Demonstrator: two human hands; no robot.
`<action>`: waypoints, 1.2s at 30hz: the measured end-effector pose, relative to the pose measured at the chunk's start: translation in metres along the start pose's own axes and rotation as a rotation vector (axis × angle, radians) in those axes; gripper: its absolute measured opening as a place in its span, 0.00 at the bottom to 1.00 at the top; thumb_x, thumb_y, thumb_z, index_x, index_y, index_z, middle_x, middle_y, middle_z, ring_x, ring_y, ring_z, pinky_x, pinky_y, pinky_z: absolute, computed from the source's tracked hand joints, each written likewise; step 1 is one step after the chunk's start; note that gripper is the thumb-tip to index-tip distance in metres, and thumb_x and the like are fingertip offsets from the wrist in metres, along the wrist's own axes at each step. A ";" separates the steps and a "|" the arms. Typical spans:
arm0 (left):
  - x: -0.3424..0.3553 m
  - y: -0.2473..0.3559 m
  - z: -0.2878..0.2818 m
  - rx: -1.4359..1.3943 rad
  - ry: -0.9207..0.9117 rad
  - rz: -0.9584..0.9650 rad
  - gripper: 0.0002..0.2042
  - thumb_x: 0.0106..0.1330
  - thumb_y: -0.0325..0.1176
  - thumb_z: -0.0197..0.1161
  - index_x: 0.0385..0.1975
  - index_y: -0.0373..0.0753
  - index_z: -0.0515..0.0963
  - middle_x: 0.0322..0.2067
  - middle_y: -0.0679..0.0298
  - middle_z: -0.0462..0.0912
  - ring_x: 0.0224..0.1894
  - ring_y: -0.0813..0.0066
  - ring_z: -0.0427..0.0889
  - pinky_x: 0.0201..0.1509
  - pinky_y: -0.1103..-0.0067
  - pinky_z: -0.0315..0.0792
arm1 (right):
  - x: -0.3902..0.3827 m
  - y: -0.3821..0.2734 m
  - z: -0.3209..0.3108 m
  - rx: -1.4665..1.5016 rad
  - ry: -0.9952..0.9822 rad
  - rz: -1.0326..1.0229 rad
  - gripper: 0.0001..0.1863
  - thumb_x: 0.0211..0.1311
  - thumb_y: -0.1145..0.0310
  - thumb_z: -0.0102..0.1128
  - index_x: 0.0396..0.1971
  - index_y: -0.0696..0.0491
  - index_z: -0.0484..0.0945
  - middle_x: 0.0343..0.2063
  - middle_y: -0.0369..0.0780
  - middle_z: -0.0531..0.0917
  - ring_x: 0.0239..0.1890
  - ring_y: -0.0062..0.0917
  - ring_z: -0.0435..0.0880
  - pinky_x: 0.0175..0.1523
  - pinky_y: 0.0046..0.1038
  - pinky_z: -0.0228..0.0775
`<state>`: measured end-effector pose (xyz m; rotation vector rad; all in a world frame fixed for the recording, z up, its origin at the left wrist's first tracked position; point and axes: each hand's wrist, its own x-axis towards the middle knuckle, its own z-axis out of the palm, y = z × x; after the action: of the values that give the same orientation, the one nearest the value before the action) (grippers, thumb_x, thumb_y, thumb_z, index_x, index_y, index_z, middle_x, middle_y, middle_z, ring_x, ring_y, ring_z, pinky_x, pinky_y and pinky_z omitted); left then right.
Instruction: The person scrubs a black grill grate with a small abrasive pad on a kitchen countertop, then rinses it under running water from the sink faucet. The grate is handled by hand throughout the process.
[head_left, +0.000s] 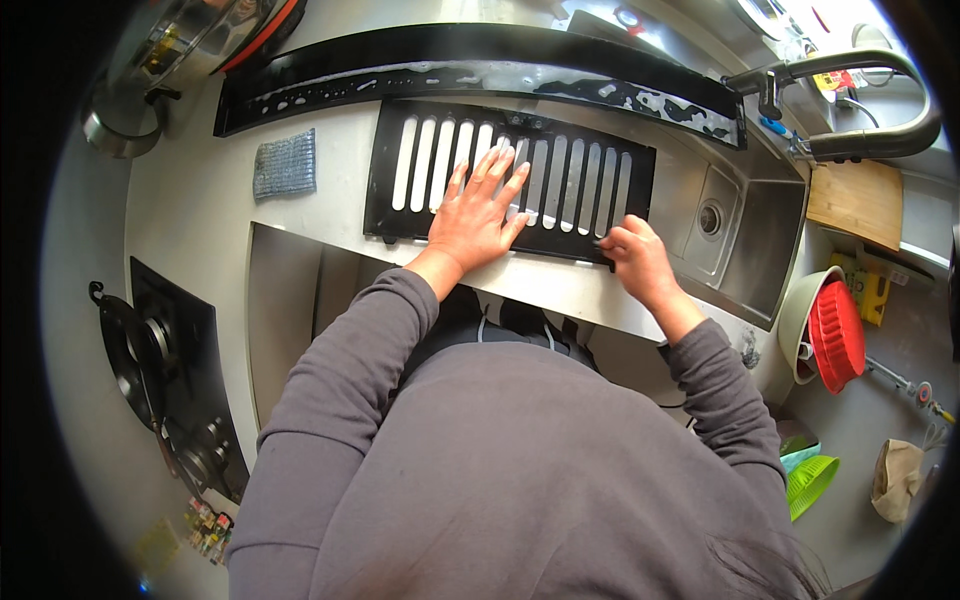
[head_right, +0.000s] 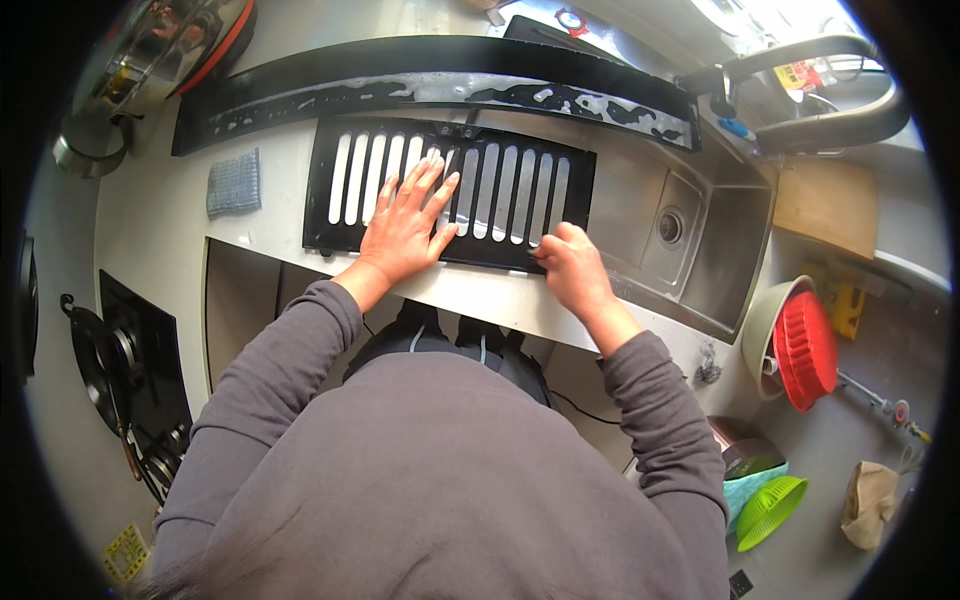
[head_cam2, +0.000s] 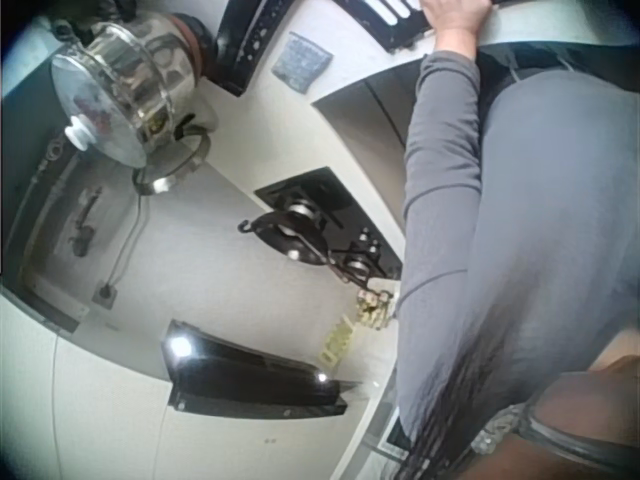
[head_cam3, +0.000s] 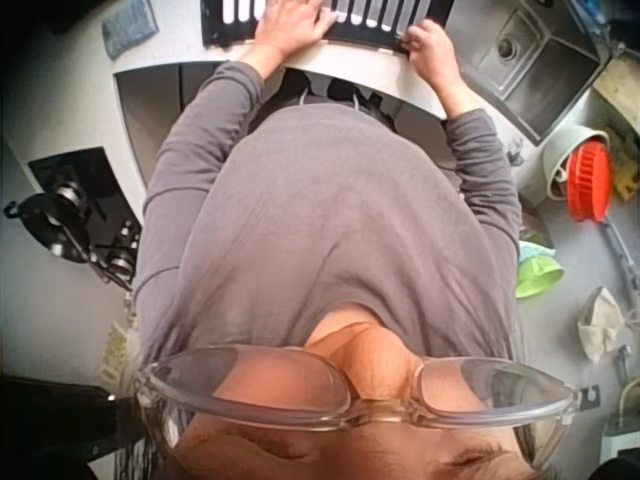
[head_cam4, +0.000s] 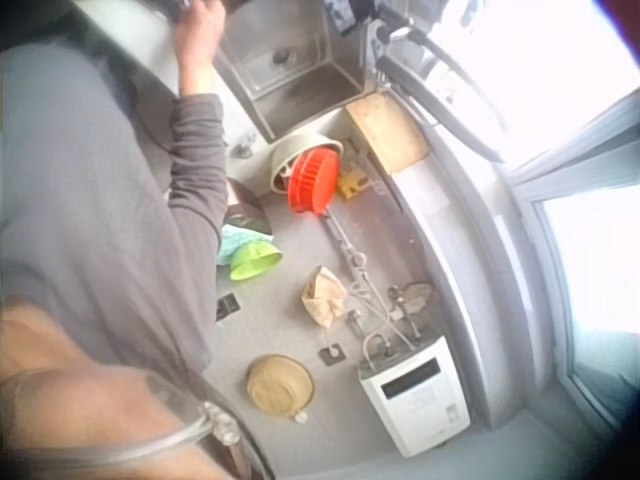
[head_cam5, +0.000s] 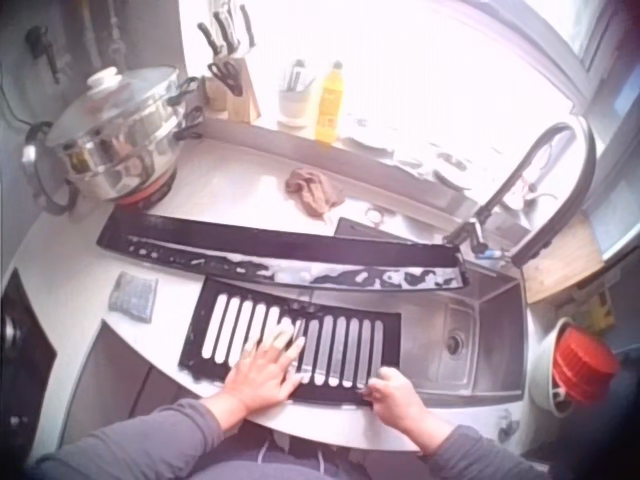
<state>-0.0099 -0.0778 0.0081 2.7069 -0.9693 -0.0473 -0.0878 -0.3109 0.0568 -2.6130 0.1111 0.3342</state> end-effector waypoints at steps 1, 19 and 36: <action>0.001 0.000 0.000 0.023 -0.001 0.004 0.30 0.67 0.53 0.51 0.69 0.51 0.60 0.70 0.63 0.56 0.74 0.67 0.49 0.74 0.61 0.44 | -0.001 0.001 0.000 0.046 -0.022 -0.059 0.06 0.46 0.82 0.63 0.23 0.56 0.77 0.26 0.42 0.73 0.37 0.38 0.77 0.42 0.35 0.73; 0.003 -0.002 0.002 0.002 0.007 -0.035 0.32 0.66 0.54 0.52 0.68 0.47 0.60 0.70 0.61 0.56 0.74 0.67 0.47 0.74 0.60 0.41 | 0.023 -0.011 0.037 0.201 0.317 0.075 0.07 0.46 0.76 0.68 0.24 0.59 0.78 0.21 0.43 0.79 0.23 0.31 0.79 0.32 0.30 0.71; 0.004 -0.004 0.007 -0.006 0.001 -0.062 0.34 0.67 0.54 0.51 0.70 0.47 0.56 0.71 0.59 0.50 0.75 0.66 0.44 0.75 0.60 0.37 | -0.005 0.058 -0.026 0.155 0.189 -0.029 0.09 0.50 0.80 0.65 0.32 0.56 0.82 0.29 0.38 0.82 0.34 0.27 0.80 0.41 0.25 0.72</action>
<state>-0.0048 -0.0792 0.0005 2.7308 -0.8840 -0.0609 -0.0950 -0.3740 0.0533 -2.4845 0.1568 0.0651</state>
